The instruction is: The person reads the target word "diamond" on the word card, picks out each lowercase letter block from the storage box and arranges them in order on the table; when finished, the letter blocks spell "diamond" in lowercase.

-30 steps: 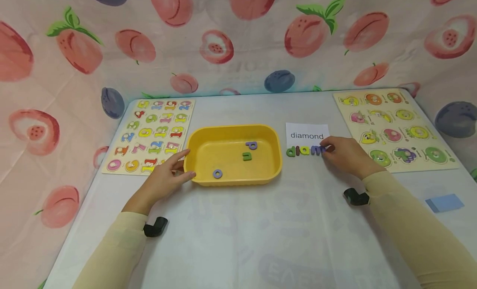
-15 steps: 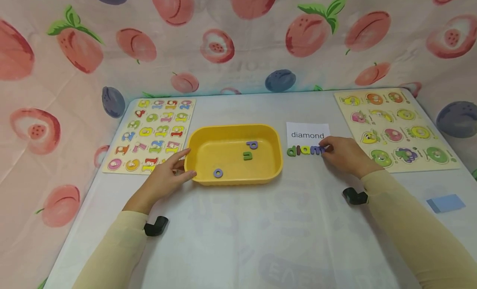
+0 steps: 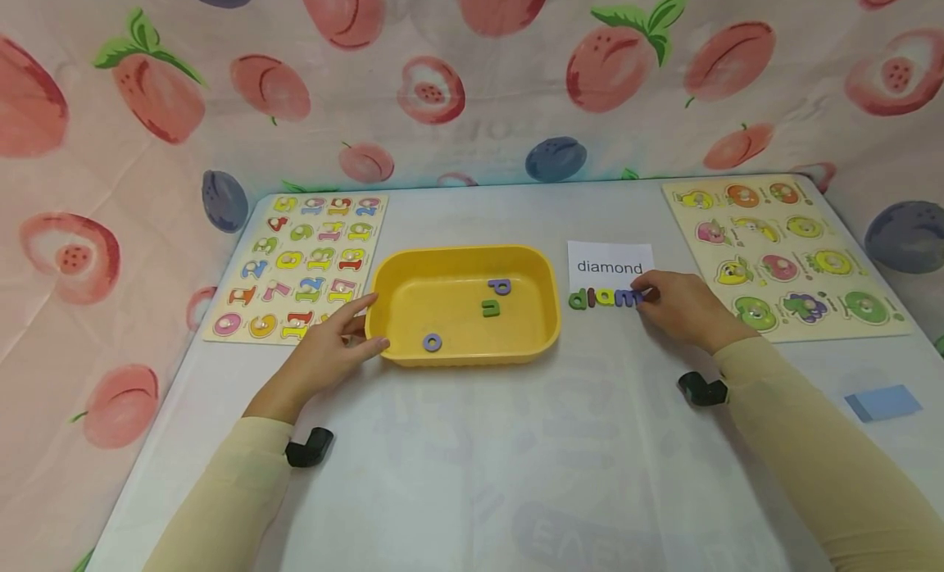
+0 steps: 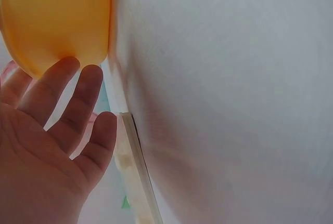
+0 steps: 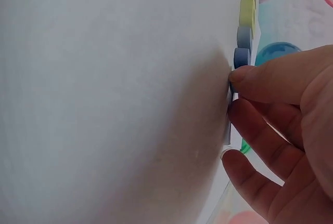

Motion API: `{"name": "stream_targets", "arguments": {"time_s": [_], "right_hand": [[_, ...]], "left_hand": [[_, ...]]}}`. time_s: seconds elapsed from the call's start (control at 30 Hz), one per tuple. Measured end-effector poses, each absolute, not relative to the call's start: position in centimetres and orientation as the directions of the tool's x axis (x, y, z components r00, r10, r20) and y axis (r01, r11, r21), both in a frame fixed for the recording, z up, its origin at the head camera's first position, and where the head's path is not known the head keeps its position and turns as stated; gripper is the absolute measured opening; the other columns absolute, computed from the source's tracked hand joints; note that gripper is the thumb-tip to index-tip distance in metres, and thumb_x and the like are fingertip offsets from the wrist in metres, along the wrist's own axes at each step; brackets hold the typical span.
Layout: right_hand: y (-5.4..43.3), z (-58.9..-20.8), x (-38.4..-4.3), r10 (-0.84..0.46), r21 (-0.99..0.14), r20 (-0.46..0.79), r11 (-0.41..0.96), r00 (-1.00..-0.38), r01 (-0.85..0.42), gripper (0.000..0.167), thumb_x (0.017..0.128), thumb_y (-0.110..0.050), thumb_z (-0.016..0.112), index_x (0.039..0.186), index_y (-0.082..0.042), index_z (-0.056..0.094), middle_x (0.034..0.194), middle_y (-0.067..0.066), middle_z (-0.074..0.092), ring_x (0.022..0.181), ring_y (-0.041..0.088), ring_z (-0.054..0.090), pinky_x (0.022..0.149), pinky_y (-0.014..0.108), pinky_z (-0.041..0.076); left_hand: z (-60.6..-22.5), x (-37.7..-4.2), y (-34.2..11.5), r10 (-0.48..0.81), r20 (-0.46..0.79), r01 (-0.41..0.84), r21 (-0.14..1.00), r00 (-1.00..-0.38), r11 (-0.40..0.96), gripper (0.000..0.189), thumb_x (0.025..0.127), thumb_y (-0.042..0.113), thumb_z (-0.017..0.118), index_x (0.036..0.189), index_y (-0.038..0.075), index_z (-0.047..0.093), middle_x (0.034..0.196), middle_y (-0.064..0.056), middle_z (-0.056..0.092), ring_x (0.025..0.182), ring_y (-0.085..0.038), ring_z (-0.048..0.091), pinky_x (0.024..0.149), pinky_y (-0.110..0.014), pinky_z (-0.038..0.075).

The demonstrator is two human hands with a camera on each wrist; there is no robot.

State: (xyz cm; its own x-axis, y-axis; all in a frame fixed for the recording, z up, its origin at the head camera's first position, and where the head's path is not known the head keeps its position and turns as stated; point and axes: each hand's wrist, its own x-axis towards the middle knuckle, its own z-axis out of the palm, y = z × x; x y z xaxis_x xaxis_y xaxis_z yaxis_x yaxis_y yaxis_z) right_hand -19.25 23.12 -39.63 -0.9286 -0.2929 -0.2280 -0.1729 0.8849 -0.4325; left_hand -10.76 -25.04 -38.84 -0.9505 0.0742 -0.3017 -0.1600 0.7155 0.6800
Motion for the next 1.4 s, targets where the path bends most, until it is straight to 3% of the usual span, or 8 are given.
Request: {"name": "stream_targets", "arguments": {"time_s": [0.53,0.83,1.1,1.4], "right_hand": [[23.3,-39.7,-19.0,-0.279,-0.433,-0.219,0.886,-0.935,-0.163,0.035,0.096,-0.013,0.064,0.127,0.002,0.06,0.118,0.025,0.064,0.109,0.041,0.057,0.101,0.061,0.042],[23.3,-37.9,-18.8,-0.253,-0.459,-0.223,0.879,-0.942,-0.127,0.041,0.098,-0.016,0.06,0.136,-0.002,0.056,0.129,0.026,0.058,0.119,0.044,0.052,0.1,0.063,0.041],[21.9,-35.6,-18.6,-0.308,-0.453,-0.112,0.862,-0.945,-0.227,0.041,0.096,-0.016,0.066,0.133,-0.001,0.059,0.125,0.024,0.062,0.113,0.04,0.057,0.095,0.058,0.048],[18.9,-34.1,-18.2,-0.402,-0.433,-0.034,0.831,-0.915,-0.349,0.039,0.095,-0.012,0.067,0.131,0.0,0.06,0.122,0.022,0.065,0.111,0.038,0.059,0.097,0.055,0.048]], "left_hand": [[-38.7,-10.7,-24.9,0.078,-0.298,-0.154,0.679,-0.951,0.718,0.08,0.092,0.042,0.071,0.159,0.028,0.03,0.144,-0.019,0.053,0.134,-0.037,0.046,0.112,-0.061,0.03],[-38.7,-10.6,-24.8,0.075,-0.309,-0.163,0.675,-0.948,0.72,0.08,0.092,0.043,0.071,0.159,0.029,0.03,0.144,-0.02,0.053,0.135,-0.038,0.045,0.111,-0.061,0.03],[-38.6,-10.6,-24.8,0.072,-0.304,-0.16,0.673,-0.95,0.722,0.08,0.092,0.042,0.071,0.159,0.029,0.03,0.143,-0.02,0.053,0.135,-0.038,0.045,0.111,-0.061,0.03],[-38.6,-10.6,-24.9,0.075,-0.303,-0.158,0.675,-0.95,0.72,0.08,0.092,0.043,0.071,0.159,0.029,0.03,0.144,-0.02,0.053,0.135,-0.038,0.045,0.111,-0.061,0.03]]}}
